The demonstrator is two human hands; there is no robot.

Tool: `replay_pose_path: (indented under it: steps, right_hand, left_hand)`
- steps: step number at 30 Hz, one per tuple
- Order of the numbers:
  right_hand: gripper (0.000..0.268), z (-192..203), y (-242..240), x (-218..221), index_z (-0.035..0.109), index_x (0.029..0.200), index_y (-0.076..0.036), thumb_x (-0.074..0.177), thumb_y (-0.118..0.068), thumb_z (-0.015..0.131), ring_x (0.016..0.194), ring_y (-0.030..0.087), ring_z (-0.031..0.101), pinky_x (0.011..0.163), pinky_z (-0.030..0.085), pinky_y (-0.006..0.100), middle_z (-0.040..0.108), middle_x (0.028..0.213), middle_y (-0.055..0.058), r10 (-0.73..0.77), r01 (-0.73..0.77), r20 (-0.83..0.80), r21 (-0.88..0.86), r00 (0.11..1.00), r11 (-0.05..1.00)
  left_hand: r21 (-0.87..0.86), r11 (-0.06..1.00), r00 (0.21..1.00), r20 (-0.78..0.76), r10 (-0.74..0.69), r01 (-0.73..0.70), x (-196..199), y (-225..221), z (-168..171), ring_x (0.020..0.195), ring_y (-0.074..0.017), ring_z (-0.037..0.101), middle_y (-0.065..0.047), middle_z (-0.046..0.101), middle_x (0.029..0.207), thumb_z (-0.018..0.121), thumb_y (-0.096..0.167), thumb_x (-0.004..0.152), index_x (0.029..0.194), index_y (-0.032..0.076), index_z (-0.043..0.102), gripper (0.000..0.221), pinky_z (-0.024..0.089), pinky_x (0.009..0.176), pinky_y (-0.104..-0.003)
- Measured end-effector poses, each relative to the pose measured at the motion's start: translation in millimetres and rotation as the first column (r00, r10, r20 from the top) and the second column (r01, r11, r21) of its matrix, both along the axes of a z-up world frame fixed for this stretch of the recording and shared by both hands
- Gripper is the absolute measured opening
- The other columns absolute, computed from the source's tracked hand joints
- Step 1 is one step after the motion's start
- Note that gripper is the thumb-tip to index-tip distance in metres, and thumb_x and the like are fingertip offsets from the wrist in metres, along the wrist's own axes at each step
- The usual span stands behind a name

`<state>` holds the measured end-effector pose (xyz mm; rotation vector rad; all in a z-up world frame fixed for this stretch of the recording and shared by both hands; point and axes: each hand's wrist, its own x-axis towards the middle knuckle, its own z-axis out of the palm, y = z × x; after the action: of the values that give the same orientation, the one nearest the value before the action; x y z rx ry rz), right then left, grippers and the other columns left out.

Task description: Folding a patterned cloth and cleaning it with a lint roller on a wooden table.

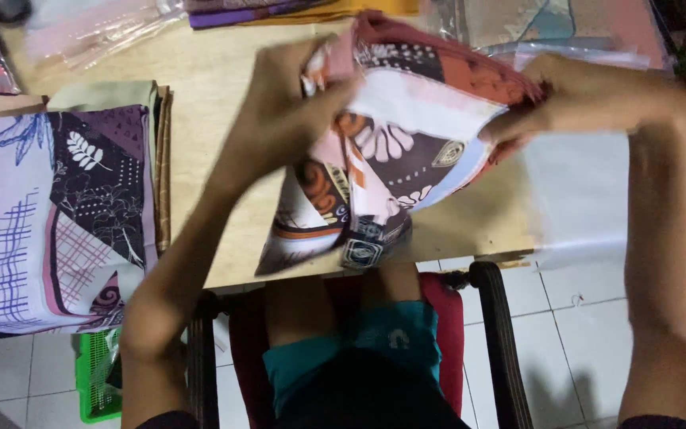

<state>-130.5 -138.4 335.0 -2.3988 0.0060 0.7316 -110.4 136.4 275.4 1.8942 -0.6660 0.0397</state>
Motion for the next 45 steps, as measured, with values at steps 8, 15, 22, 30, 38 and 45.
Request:
replay_pose_path:
  steps: [8, 15, 22, 30, 38, 45]
  right_hand:
    - [0.063, -113, 15, 171, 0.075, 0.126, -0.009, 0.086, -0.057, 0.068, 0.094, 0.023, 0.069, 0.073, 0.043, 0.036, 0.077, 0.1, 0.015, 0.276, -0.228, 0.121, -0.311, 0.954, 0.923]
    - [0.041, -211, -1, 128, 0.075, 0.117, -0.027, 0.08, -0.034, 0.093, 0.068, 0.015, 0.056, 0.079, 0.045, 0.027, 0.054, 0.068, -0.002, 0.044, -0.202, 0.737, 0.128, 0.675, 0.971]
    - [0.058, -253, 70, 24, 0.076, 0.112, -0.017, 0.066, -0.045, 0.096, 0.083, 0.034, 0.069, 0.078, 0.054, 0.044, 0.074, 0.093, 0.014, 0.195, -0.332, 0.713, 0.056, 0.673, 0.942]
    - [0.036, -296, 69, 21, 0.072, 0.116, -0.029, 0.082, -0.029, 0.082, 0.078, 0.026, 0.069, 0.071, 0.059, 0.039, 0.055, 0.093, 0.0, 0.148, -0.039, 0.717, -0.166, 0.682, 0.985]
    - [0.027, -294, 71, 16, 0.076, 0.108, -0.025, 0.085, -0.013, 0.08, 0.084, 0.024, 0.072, 0.075, 0.06, 0.036, 0.06, 0.095, 0.001, 0.011, 0.015, 0.81, -0.025, 0.586, 1.0]
    - [0.02, -298, 58, 22, 0.076, 0.107, -0.018, 0.088, -0.013, 0.078, 0.089, 0.035, 0.072, 0.077, 0.058, 0.044, 0.066, 0.1, 0.012, -0.152, 0.085, 0.755, 0.127, 0.638, 0.988]
  left_hand:
    - [0.18, 0.972, 0.942, -0.271, 0.199, -0.154, 147, 59, -137, 0.106, -0.0276, 0.065, -0.015, 0.067, 0.116, 0.058, 0.039, 0.097, 0.126, 0.004, 0.051, 0.046, 0.052, 0.092, -0.041]
    - [0.554, 0.785, 0.961, 0.144, 0.237, -0.276, 85, 94, -182, 0.115, -0.0579, 0.051, -0.031, 0.046, 0.126, 0.07, 0.045, 0.095, 0.145, -0.005, 0.038, 0.078, 0.045, 0.09, -0.077]
    - [0.671, 0.741, 0.999, -0.01, 0.049, -0.03, 37, 73, -209, 0.108, -0.0473, 0.064, -0.024, 0.062, 0.116, 0.064, 0.062, 0.089, 0.149, 0.004, 0.039, 0.087, 0.053, 0.086, -0.064]
    - [0.639, 0.764, 0.99, 0.023, -0.138, 0.091, 36, 73, -208, 0.097, -0.0525, 0.063, -0.022, 0.054, 0.118, 0.08, 0.023, 0.07, 0.127, 0.01, 0.054, 0.065, 0.055, 0.081, -0.062]
    - [0.687, 0.725, 0.957, 0.179, -0.228, 0.045, 79, 73, -229, 0.091, -0.0488, 0.067, -0.012, 0.051, 0.124, 0.062, 0.009, 0.09, 0.117, 0.014, 0.066, 0.028, 0.059, 0.078, -0.056]
    - [0.775, 0.624, 0.96, 0.094, -0.265, 0.096, 91, 71, -212, 0.106, -0.0467, 0.062, -0.016, 0.047, 0.138, 0.077, 0.018, 0.082, 0.134, 0.015, 0.053, 0.057, 0.06, 0.082, -0.054]
